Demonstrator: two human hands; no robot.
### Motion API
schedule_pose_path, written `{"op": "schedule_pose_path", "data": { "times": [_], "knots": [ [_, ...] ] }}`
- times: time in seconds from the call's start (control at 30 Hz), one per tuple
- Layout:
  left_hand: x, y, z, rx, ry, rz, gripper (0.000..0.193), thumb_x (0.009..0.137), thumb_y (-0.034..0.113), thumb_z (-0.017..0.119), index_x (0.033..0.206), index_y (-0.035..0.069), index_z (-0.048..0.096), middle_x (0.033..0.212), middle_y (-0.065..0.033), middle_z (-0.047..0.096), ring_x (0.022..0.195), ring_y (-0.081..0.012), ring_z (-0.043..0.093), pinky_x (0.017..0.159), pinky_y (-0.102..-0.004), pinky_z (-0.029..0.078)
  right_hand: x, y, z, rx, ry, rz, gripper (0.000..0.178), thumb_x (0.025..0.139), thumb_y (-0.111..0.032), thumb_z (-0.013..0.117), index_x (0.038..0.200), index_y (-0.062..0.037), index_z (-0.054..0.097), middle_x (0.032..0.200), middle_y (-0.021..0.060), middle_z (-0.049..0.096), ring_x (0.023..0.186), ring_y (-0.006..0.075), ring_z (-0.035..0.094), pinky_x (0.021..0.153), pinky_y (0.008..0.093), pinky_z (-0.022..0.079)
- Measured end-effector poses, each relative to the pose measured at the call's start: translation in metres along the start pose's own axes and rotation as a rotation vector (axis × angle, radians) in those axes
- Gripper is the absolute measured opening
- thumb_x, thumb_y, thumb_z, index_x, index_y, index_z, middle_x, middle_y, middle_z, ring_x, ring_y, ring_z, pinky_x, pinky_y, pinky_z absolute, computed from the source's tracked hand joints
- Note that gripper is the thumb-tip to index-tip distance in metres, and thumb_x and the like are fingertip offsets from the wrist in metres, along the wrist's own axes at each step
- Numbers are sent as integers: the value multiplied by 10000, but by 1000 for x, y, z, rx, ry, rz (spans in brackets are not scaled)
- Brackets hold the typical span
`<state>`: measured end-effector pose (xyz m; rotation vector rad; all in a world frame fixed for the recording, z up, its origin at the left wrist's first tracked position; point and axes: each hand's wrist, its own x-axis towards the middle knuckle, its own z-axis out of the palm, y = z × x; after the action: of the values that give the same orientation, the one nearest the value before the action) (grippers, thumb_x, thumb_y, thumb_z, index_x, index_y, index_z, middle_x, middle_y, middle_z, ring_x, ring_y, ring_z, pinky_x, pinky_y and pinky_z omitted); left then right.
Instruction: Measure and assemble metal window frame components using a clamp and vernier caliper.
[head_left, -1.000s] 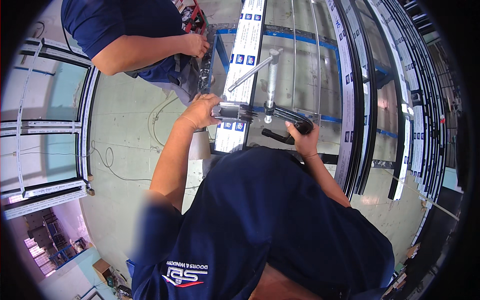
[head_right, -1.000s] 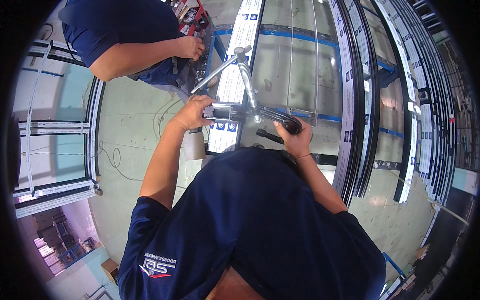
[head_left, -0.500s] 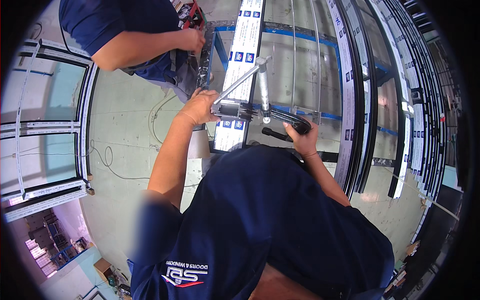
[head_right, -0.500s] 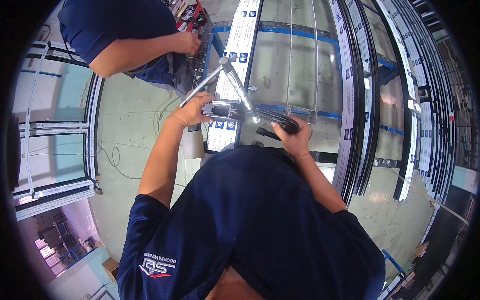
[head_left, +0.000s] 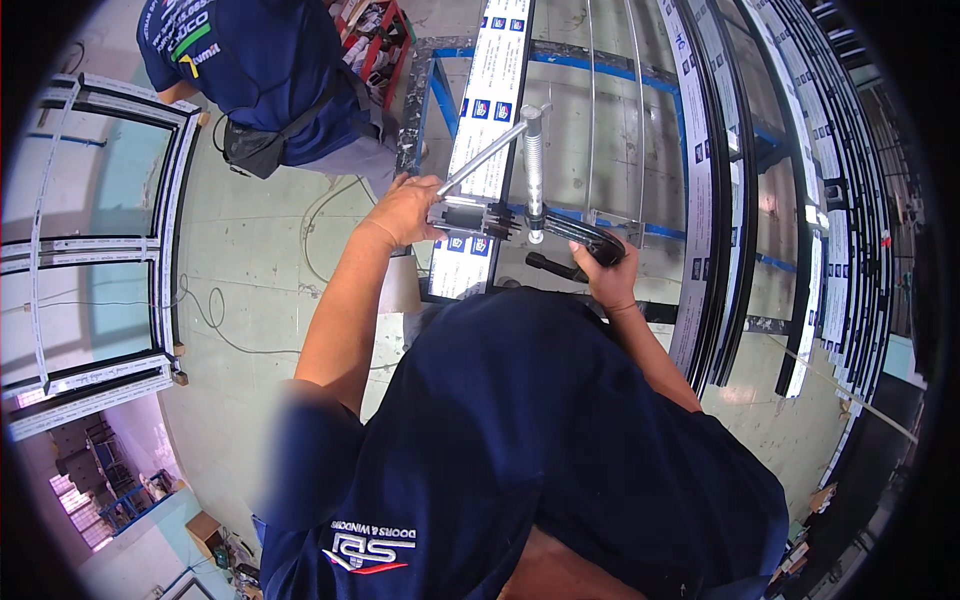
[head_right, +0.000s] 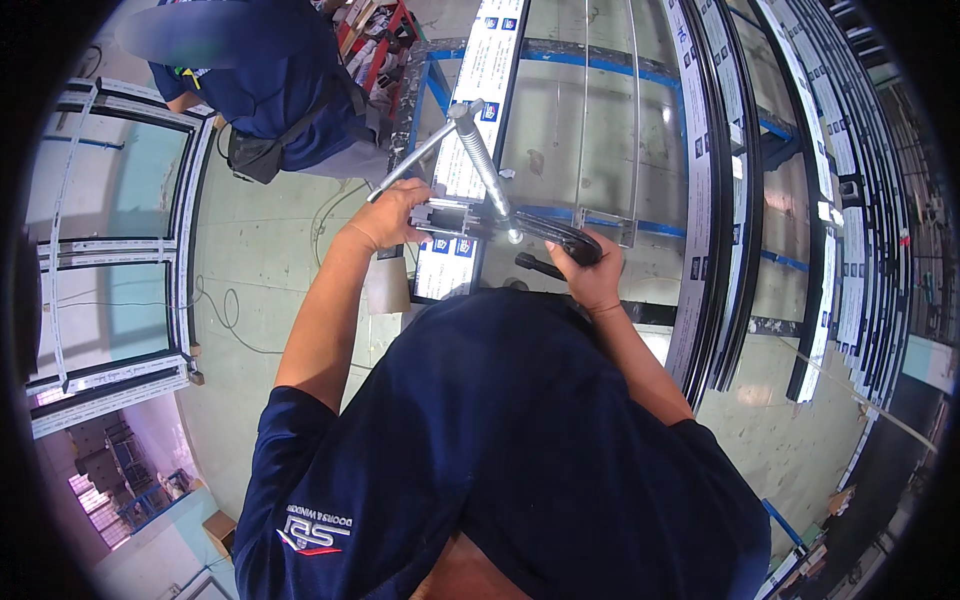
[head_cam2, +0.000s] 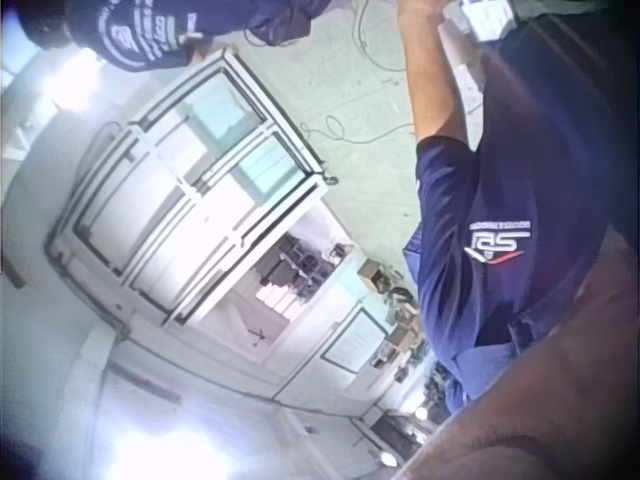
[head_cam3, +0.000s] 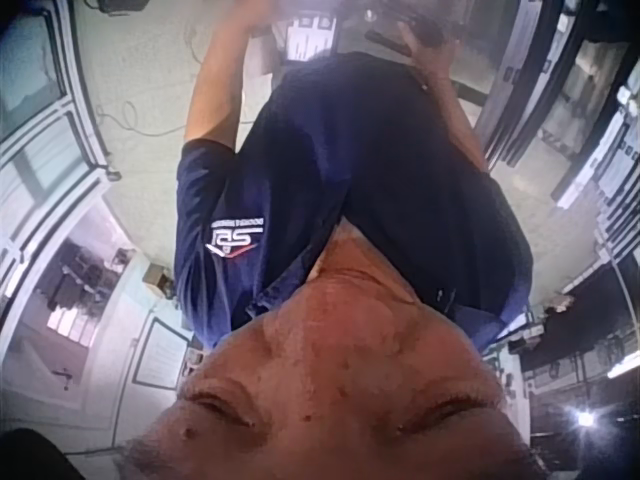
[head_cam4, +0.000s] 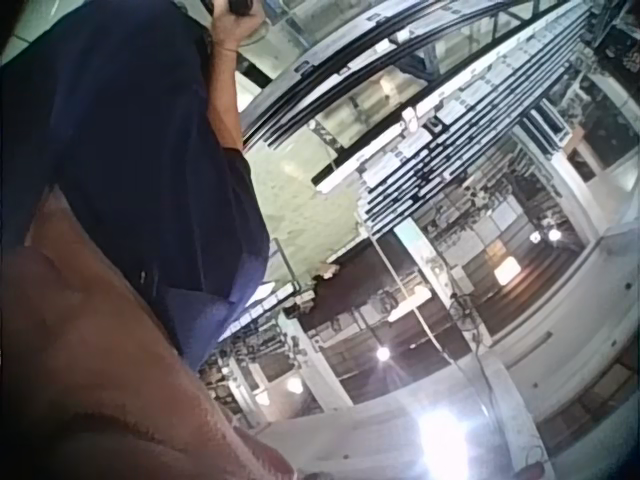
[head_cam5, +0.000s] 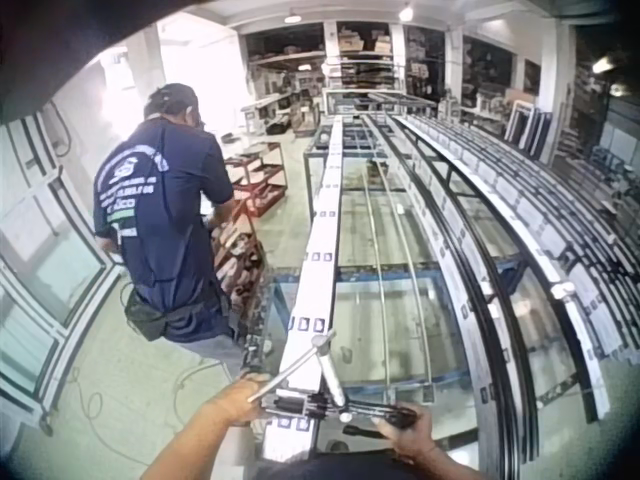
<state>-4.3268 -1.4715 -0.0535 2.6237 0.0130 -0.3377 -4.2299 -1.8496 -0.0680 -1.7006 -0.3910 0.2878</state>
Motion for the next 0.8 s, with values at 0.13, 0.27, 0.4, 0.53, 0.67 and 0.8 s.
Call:
{"op": "schedule_pose_path", "data": {
  "times": [0.13, 0.27, 0.4, 0.53, 0.67, 0.8],
  "knots": [
    [-1, 1, -1, 7, 3, 1, 670, 711, 243, 948, 1333, 169, 709, 1288, -58, 639, 1343, -309, 583, 1266, -567, 329, 0, -3, 0, -4, -4, -4, 157, 881, -150, 882, 918, -24, 796, 776, -46, 680, 730, 47, 564, 686, 245, 485],
    [-2, 2, -1, 12, 65, 83, 744, 670, 88, 954, 1361, 60, 680, 1264, -133, 667, 1205, -360, 646, 1048, -425, 544, 0, -5, 0, -13, -12, 0, 159, 880, -151, 884, 922, -24, 797, 778, -45, 683, 731, 49, 565, 689, 246, 486],
    [-2, -4, 3, -18, 76, 69, 765, 652, 79, 960, 1364, 59, 679, 1253, -144, 669, 1198, -361, 651, 1040, -415, 544, 0, -7, -1, -24, -24, -12, 166, 878, -151, 888, 923, -20, 796, 781, -41, 686, 737, 54, 569, 696, 249, 489],
    [-4, -4, 4, 9, 52, 33, 847, 645, 113, 972, 1426, 86, 646, 1292, -140, 665, 1242, -357, 629, 1107, -441, 498, 0, -8, 0, -16, -16, -30, 168, 878, -150, 887, 925, -17, 796, 792, -37, 691, 744, 56, 570, 704, 248, 488],
    [-19, 3, -5, 82, 122, 7, 940, 665, 211, 967, 1506, 150, 551, 1452, -85, 580, 1421, -362, 504, 1265, -527, 332, -1, -9, -1, -1, -3, -29, 168, 879, -149, 887, 912, -16, 788, 782, -41, 674, 737, 55, 557, 696, 247, 478],
    [-33, -2, -12, 23, 188, -38, 947, 643, 187, 966, 1497, 151, 561, 1468, -100, 573, 1413, -375, 502, 1238, -498, 357, 1, -4, -4, -9, -16, -29, 174, 881, -144, 885, 887, -14, 769, 758, -49, 639, 726, 53, 534, 673, 248, 458]
  ]
}}
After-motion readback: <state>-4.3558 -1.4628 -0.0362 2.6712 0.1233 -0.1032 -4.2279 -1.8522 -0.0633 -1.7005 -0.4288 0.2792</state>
